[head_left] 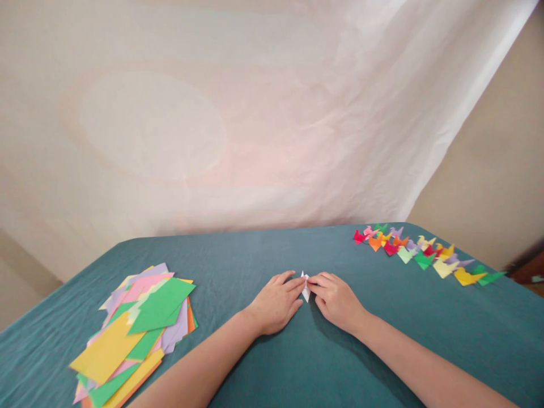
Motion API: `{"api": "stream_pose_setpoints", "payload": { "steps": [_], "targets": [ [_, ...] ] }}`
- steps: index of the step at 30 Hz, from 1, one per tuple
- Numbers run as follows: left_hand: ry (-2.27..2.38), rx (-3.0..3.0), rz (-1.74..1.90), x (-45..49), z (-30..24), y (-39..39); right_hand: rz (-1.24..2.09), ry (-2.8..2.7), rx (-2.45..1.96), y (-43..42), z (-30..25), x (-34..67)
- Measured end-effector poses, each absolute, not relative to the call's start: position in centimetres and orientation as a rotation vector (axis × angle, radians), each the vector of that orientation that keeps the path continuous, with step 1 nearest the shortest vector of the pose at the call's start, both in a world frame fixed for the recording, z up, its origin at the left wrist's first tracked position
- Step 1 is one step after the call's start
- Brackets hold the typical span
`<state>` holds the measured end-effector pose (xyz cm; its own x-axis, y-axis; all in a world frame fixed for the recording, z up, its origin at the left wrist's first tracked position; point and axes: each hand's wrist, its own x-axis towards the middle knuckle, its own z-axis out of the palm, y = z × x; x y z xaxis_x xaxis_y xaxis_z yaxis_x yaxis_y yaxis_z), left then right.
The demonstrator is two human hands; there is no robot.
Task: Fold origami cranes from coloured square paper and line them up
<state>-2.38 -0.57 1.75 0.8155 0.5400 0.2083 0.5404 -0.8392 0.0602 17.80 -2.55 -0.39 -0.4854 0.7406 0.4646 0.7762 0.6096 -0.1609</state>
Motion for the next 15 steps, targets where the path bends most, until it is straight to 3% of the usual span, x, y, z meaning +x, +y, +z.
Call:
{"api": "stream_pose_setpoints", "payload": {
  "steps": [15],
  "targets": [
    [-0.874,-2.954,-0.306,-2.36,1.81,-0.6,-0.236,-2.431,-1.197,-2.63,-0.23,17.44]
  ]
}}
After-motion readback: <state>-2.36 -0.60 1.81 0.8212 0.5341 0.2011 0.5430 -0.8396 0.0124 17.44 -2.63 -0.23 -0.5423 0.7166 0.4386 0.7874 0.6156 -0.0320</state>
